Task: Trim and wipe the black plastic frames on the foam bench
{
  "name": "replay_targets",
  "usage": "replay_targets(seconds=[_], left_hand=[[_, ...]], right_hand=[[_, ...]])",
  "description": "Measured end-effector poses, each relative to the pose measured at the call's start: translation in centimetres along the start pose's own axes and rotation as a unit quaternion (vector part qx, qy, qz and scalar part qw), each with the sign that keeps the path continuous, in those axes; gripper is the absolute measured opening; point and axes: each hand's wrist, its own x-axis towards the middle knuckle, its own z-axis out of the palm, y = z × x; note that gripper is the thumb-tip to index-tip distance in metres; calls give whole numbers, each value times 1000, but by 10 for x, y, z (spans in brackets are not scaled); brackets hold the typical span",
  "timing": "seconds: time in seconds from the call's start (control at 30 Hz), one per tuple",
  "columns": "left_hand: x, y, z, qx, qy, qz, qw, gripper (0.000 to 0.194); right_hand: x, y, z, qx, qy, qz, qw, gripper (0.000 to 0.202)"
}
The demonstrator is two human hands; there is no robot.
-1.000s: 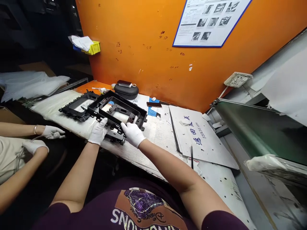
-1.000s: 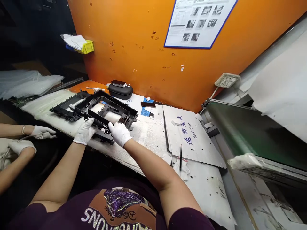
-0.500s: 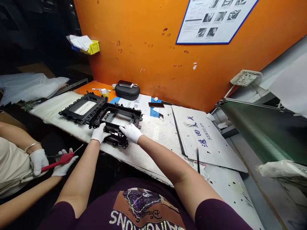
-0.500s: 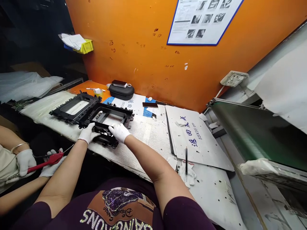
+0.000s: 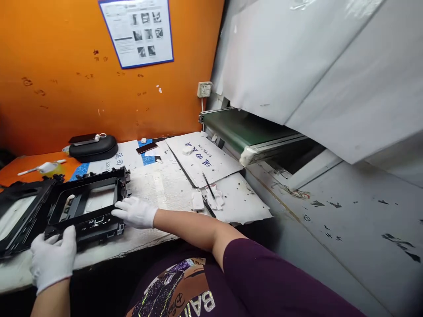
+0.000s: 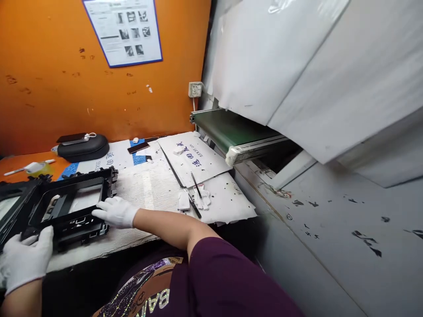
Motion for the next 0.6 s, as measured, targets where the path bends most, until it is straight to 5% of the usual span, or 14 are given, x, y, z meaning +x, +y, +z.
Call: replay_targets(seconds=[0.03, 0.1, 0.17, 0.23, 0.3, 0.4, 0.5, 0.6], left_hand=[[-15, 8, 7, -52, 24, 0, 998, 73], [-48, 29, 28, -108, -2, 145, 983, 63], [-80, 52, 57, -132, -100, 360, 918, 40], [-99, 72, 86, -85, -203, 468, 856, 31], [-103, 85, 106, -19, -229, 477, 848, 41], [-88, 91, 114, 65, -204, 397, 893, 44], [-66, 90, 109, 120, -215, 293, 924, 29], [-55, 88, 108, 149, -226, 269, 925, 24]], right_hand=[[-22, 4, 0, 16, 11, 2, 1000, 35], [-75, 13, 4, 51, 13, 20, 998, 33], [-132, 20, 12, 83, 31, 96, 991, 30], [-186, 22, 23, 100, 79, 178, 976, 33], [-230, 21, 32, 100, 128, 220, 962, 34], [-269, 17, 39, 72, 193, 267, 942, 34], [-280, 18, 37, 53, 201, 331, 921, 34], [-281, 27, 33, 62, 165, 377, 909, 31]])
